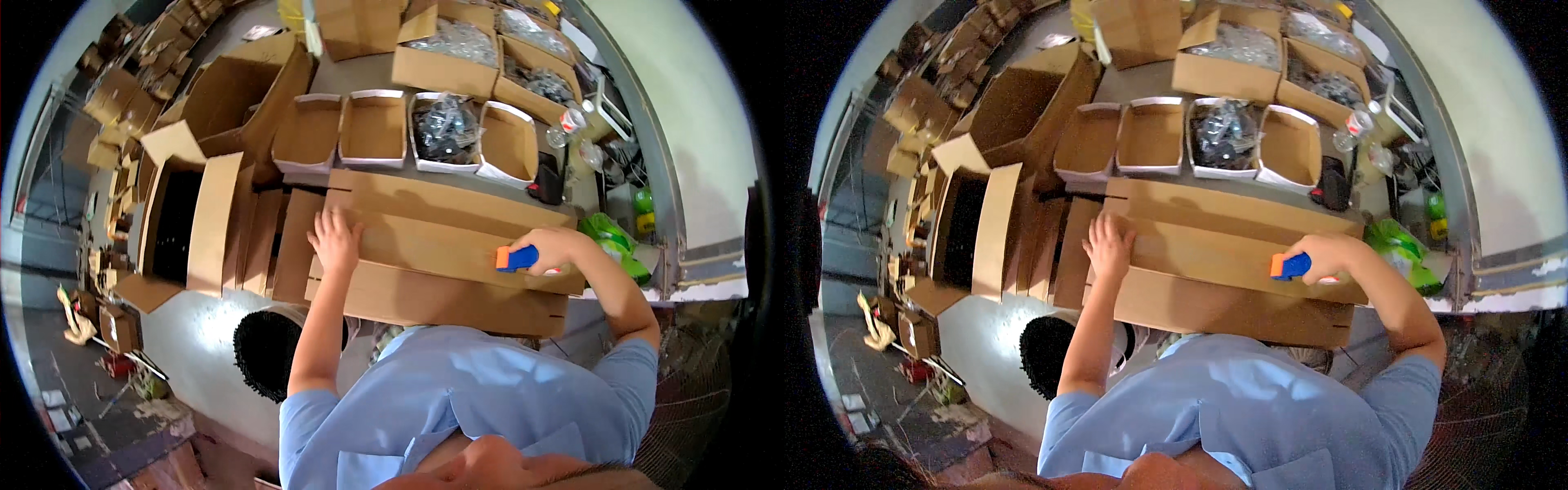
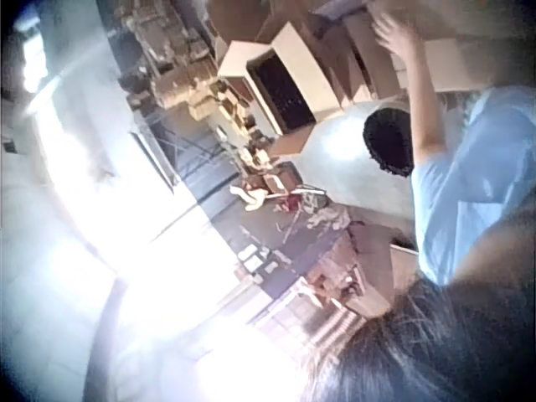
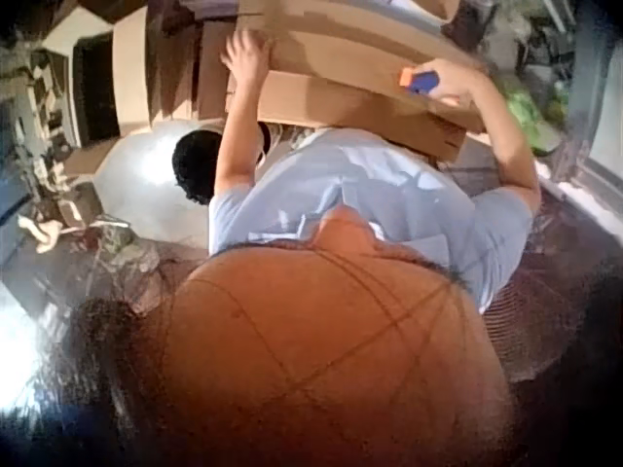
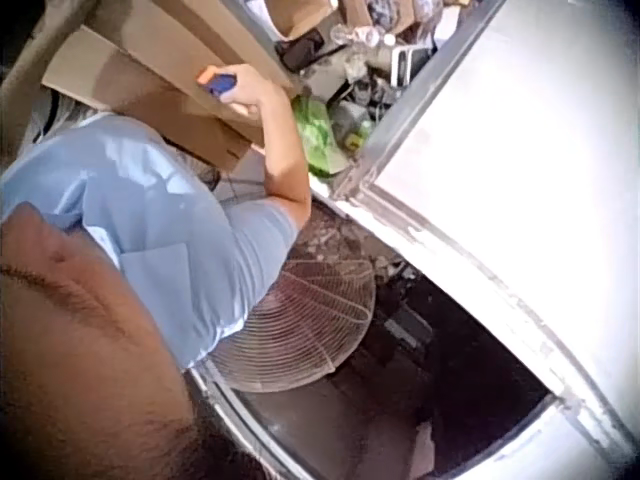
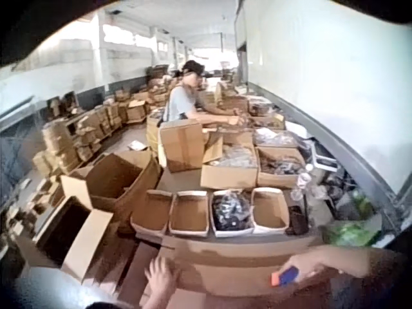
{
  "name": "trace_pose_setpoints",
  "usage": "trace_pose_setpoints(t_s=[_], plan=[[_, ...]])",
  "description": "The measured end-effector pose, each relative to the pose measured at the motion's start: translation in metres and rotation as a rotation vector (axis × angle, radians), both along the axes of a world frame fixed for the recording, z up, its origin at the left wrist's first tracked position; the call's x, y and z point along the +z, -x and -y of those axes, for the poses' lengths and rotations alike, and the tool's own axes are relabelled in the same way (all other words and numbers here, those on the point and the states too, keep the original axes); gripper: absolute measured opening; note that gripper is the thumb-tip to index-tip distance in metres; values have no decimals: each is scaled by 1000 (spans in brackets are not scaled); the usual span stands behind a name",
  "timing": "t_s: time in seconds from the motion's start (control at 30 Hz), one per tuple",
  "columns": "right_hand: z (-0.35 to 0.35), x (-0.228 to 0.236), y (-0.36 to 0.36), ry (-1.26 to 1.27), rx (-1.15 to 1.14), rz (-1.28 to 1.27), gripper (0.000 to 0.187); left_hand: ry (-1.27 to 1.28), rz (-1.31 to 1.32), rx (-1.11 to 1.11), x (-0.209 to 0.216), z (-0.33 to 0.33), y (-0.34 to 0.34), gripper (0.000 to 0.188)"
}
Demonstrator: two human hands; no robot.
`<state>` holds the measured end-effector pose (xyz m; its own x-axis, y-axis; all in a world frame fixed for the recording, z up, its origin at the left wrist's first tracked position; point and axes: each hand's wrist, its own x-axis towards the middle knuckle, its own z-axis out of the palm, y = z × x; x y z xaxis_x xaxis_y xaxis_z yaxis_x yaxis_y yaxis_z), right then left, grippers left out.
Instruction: The person is packing various metal hardware components and rods into a long cardboard box and then sealing it with tape.
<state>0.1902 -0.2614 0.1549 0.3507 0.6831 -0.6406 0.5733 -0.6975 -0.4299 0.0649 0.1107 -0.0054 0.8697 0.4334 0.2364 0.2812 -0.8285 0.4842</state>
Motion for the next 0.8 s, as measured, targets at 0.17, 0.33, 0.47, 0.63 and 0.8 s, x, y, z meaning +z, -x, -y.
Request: trace_pose_setpoints(t_s=[0.17, 0.33, 0.47, 0.63, 0.8], plan=[[26, 3, 16, 49, 37, 121, 74, -323, -339, -865, 58, 155, -30, 95], [91, -16, 33, -693, -776, 201, 67, -456, -338, -1013, 44, 187, -41, 105], [142, -62, 102, -706, -1456, 712, 53, -526, -777, -1041, 76, 170, -26, 113], [87, -150, 200, -553, -1697, 903, 69, -12, -1346, -1233, 56, 100, -84, 76], [4, -174, 200, -787, -1771, 671, 68, 748, -932, -1480, 10, 205, -117, 66]])
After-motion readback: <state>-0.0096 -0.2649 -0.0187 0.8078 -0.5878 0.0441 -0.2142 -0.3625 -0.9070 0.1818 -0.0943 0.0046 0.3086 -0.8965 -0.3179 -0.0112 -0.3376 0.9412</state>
